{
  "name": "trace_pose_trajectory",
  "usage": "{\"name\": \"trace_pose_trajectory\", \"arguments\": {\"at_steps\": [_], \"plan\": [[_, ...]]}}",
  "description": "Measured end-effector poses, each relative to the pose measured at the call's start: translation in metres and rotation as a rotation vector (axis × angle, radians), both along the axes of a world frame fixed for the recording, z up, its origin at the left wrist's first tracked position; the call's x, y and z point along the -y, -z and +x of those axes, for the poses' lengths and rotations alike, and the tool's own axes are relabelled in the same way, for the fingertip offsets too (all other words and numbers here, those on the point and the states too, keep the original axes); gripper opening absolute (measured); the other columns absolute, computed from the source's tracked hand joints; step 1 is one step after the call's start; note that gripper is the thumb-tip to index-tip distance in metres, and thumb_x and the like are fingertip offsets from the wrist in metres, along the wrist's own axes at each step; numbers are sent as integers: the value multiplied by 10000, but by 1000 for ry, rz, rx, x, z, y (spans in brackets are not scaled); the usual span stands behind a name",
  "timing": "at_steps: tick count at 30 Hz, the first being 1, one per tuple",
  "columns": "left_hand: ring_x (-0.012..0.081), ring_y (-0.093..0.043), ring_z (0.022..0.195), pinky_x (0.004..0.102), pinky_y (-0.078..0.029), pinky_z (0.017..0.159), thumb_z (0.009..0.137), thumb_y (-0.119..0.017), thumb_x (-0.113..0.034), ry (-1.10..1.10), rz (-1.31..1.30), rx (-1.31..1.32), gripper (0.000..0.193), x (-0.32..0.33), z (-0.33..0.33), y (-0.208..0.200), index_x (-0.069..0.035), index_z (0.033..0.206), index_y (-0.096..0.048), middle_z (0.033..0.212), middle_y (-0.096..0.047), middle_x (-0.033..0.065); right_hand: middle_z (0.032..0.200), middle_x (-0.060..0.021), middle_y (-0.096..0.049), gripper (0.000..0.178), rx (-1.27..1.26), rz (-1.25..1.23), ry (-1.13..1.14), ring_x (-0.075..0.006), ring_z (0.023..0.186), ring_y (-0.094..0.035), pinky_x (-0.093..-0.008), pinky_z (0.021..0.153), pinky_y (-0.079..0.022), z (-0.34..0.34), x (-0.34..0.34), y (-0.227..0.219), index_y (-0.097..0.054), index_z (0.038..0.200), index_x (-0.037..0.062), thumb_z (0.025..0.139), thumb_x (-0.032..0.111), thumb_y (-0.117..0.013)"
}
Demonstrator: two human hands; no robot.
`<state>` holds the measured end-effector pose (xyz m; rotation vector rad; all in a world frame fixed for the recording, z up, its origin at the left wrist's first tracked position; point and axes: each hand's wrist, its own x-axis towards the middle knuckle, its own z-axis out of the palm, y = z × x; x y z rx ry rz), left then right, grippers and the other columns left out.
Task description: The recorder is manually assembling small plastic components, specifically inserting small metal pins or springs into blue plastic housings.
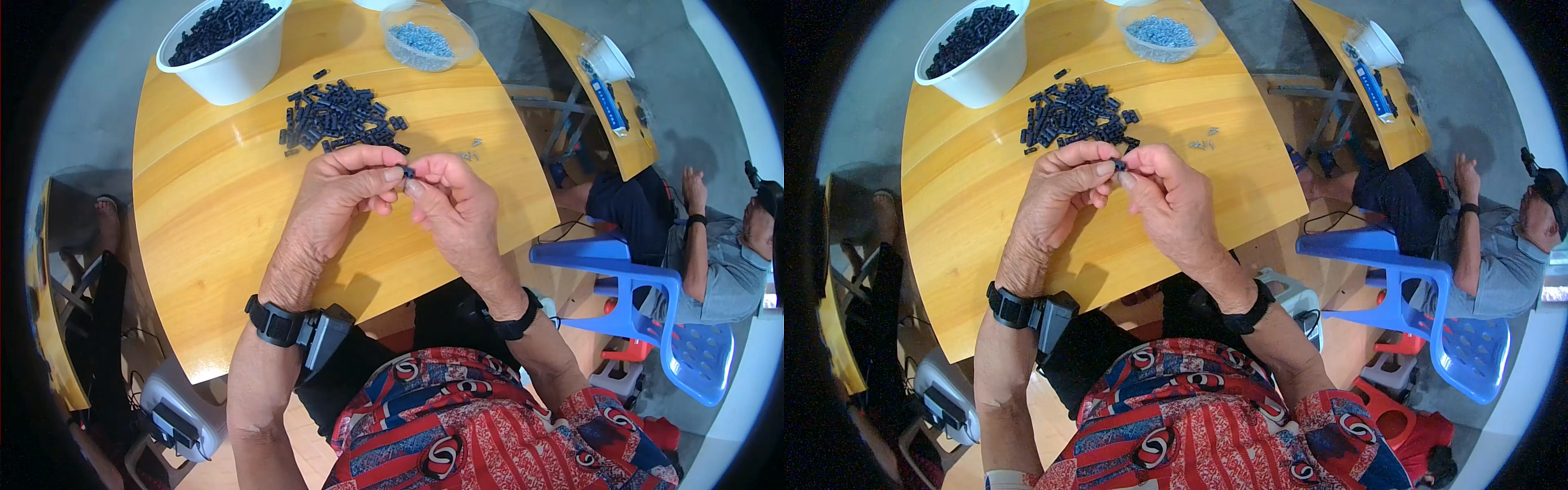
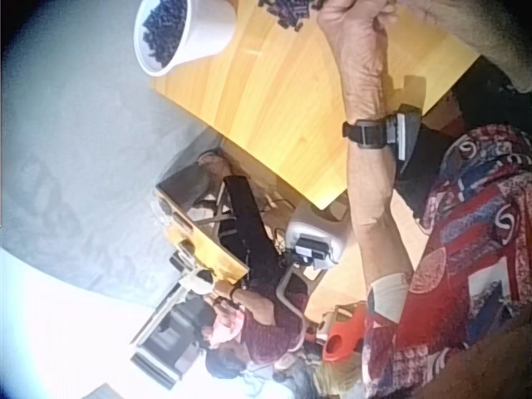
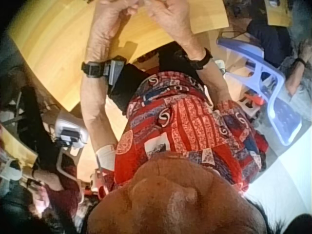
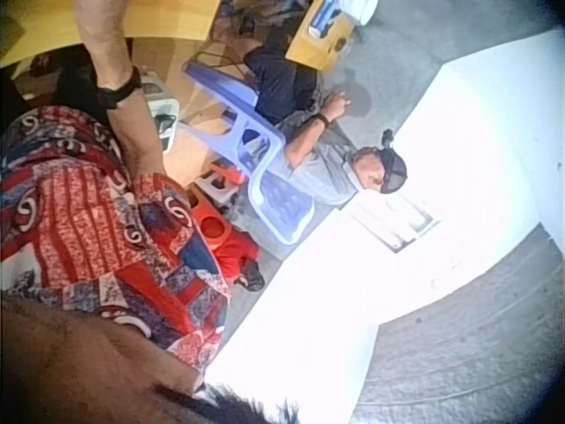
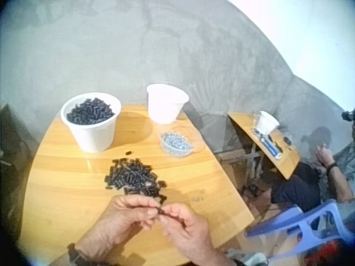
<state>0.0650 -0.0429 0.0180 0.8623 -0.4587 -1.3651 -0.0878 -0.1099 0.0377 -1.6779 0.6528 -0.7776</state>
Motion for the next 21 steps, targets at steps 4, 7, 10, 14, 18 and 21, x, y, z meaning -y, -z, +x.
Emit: {"name": "trace_pose_trajectory", "arguments": {"at_steps": [4, 7, 10, 14, 18, 21], "plan": [[78, -613, 663, 190, -507, 575, 835, -665, -42, -19, 27, 51, 154, 0, -3, -2, -19, 987, -669, 819, -683, 52, 780, -57, -617, 100, -46, -179, 30, -87, 630, -570, -233, 532, -467, -3, 2, 0, -567, 963, 0, 868, 4, -597], [123, -643, 756, 233, -519, 639, 827, -678, -40, 19, 15, 88, 179, 0, -1, 0, 5, 999, -657, 863, -680, 74, 778, -86, -617, 98, -93, -294, 45, -149, 644, -596, -272, 553, -477, -6, 4, 0, -573, 939, 2, 847, -4, -605], [120, -638, 745, 235, -523, 642, 826, -677, -36, 0, -12, 134, 161, 0, -3, 0, 12, 979, -659, 858, -678, 74, 773, -113, -606, 100, -135, -447, 48, -229, 673, -611, -314, 583, -482, -9, 8, -1, -582, 920, 7, 826, -11, -611], [115, -633, 725, 234, -523, 636, 822, -674, -27, 5, -10, 180, 145, 0, -3, 0, 18, 959, -662, 846, -676, 72, 763, -129, -589, 90, -191, -578, -1, -291, 706, -607, -346, 606, -481, -11, 11, -8, -589, 899, 15, 816, -13, -610], [112, -629, 705, 232, -520, 624, 810, -669, -11, 35, 5, 231, 137, 1, -2, -1, 22, 943, -665, 829, -674, 70, 759, -121, -588, 74, -215, -586, -20, -252, 656, -602, -329, 575, -470, -15, 12, -7, -592, 901, 8, 830, -10, -598], [110, -628, 701, 231, -520, 623, 808, -668, -9, 26, 13, 241, 138, 2, -1, -1, 22, 942, -666, 827, -674, 68, 755, -77, -598, 78, -174, -316, -24, -165, 606, -583, -279, 537, -456, -17, 13, -2, -607, 934, 8, 859, 5, -586]]}}
